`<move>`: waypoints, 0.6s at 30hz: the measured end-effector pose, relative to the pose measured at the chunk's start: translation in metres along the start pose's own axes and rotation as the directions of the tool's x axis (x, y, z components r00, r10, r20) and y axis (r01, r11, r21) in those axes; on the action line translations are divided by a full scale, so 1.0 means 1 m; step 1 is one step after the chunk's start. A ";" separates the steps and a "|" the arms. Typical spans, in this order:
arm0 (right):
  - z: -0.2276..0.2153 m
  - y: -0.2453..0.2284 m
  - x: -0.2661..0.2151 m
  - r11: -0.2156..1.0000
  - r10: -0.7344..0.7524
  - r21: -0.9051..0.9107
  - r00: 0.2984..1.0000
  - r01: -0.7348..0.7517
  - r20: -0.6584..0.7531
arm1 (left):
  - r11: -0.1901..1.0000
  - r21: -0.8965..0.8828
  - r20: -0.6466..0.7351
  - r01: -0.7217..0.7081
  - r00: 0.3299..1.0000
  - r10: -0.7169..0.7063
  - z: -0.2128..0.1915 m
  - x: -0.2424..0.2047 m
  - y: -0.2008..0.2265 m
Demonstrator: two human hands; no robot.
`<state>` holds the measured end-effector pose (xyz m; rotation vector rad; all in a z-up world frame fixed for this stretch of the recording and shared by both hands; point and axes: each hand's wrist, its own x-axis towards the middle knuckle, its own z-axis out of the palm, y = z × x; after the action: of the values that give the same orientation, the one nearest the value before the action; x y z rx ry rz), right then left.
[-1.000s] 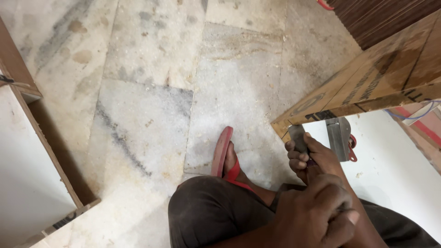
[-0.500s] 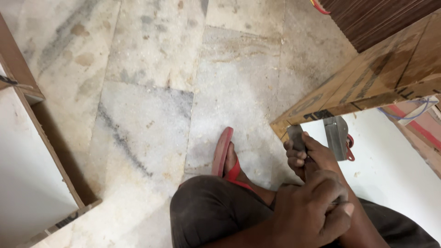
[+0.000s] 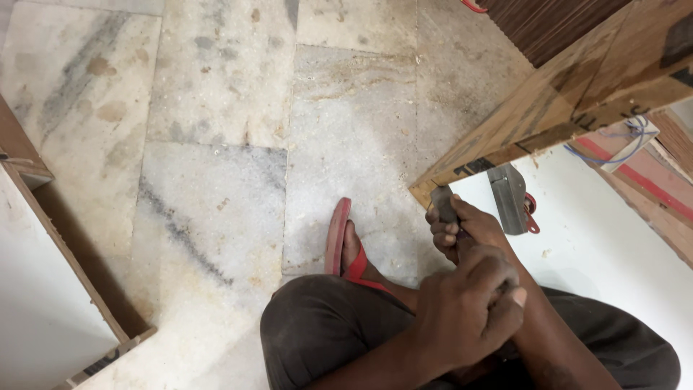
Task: The person sits on the floor and uses a chisel and a hand plane to trim and smooth the edge of a wooden frame attached to a white cabinet. They alternate between scraping with the chisel and planing the surface, then wipe away wood shavings.
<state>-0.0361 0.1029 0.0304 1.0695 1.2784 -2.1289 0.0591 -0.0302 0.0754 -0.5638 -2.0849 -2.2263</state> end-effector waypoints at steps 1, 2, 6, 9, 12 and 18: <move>-0.001 0.002 0.000 1.000 0.016 -0.001 1.000 -0.016 0.003 | 1.000 -0.010 -0.005 -0.005 1.000 0.005 -0.001 -0.003 0.001; 0.001 0.001 0.003 0.999 0.014 -0.033 0.999 -0.013 0.030 | 1.000 -0.016 -0.006 -0.008 1.000 0.008 -0.004 -0.001 0.001; -0.003 0.006 0.006 0.995 0.048 -0.087 0.997 -0.042 0.058 | 0.999 -0.004 0.012 0.052 0.999 -0.052 -0.007 0.000 0.006; 0.001 -0.001 0.012 0.996 0.056 -0.067 0.997 -0.053 0.052 | 0.999 0.037 -0.001 0.012 1.000 -0.012 -0.009 0.010 0.008; -0.008 0.002 0.014 0.998 0.064 -0.023 0.995 -0.062 0.074 | 1.000 0.023 -0.003 -0.002 1.000 0.002 -0.006 0.007 0.007; -0.004 0.004 0.015 0.999 0.031 -0.020 0.998 -0.030 0.046 | 0.998 0.045 -0.005 0.031 1.000 -0.031 -0.007 0.006 0.006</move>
<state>-0.0411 0.1045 0.0156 1.0195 1.2512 -2.1021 0.0538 -0.0360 0.0823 -0.5272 -2.1508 -2.1880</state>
